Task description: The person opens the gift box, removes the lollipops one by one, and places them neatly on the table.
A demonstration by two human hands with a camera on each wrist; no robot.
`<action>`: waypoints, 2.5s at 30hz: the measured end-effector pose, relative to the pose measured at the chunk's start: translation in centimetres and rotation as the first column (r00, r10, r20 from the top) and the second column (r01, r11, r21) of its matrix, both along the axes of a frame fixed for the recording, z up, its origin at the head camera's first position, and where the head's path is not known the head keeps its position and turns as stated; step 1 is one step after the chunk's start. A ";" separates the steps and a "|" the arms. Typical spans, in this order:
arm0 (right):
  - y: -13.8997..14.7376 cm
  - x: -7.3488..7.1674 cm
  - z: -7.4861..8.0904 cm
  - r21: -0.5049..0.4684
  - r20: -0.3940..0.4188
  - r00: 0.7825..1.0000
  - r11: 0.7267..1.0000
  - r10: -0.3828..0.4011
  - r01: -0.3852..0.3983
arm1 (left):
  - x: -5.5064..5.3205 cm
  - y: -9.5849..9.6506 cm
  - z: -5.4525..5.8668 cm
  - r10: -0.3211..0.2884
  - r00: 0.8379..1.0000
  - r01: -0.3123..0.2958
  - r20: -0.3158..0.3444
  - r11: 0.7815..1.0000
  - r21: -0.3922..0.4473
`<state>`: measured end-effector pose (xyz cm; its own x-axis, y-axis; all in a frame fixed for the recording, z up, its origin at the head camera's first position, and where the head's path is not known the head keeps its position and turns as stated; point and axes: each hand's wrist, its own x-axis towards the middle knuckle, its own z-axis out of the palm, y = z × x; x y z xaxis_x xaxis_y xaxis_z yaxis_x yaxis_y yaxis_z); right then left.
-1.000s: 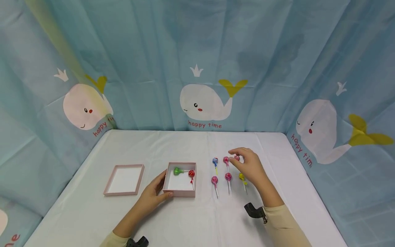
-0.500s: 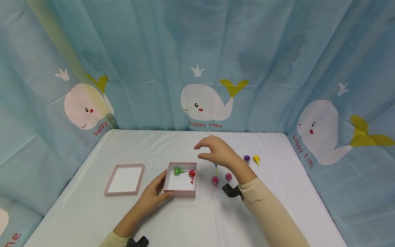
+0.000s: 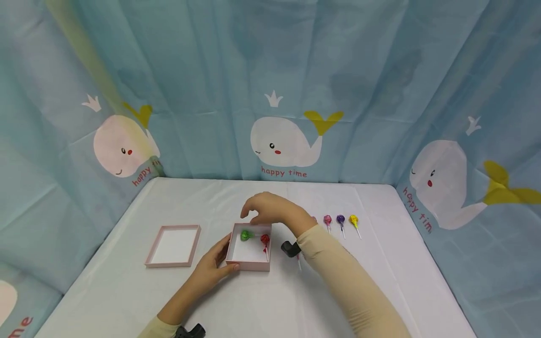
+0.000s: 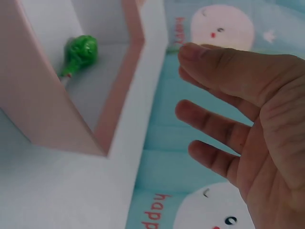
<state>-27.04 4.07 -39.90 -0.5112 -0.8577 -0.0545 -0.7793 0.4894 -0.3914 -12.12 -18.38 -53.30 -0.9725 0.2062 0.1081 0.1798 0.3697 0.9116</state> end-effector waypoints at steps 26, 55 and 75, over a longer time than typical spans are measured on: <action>-2.8 0.9 -5.8 0.140 -0.070 0.989 0.983 0.127 -0.117 | -0.1 -0.1 0.2 -0.029 1.000 0.029 0.009 1.000 0.013; -2.2 1.2 -6.7 -0.090 -0.275 0.955 0.985 0.115 -0.144 | -0.2 -0.1 0.1 -0.037 0.999 0.037 -0.003 0.999 0.005; 1.6 2.0 -3.8 -0.405 -0.128 0.974 0.906 -0.188 0.122 | -0.3 -0.1 0.1 0.000 1.000 0.000 0.005 1.000 -0.023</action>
<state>-25.01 5.66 -43.74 -0.6128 -0.7016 0.3635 -0.7745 0.4421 -0.4524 -12.41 -18.44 -53.20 -0.9730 0.2088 0.0985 0.1752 0.3901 0.9039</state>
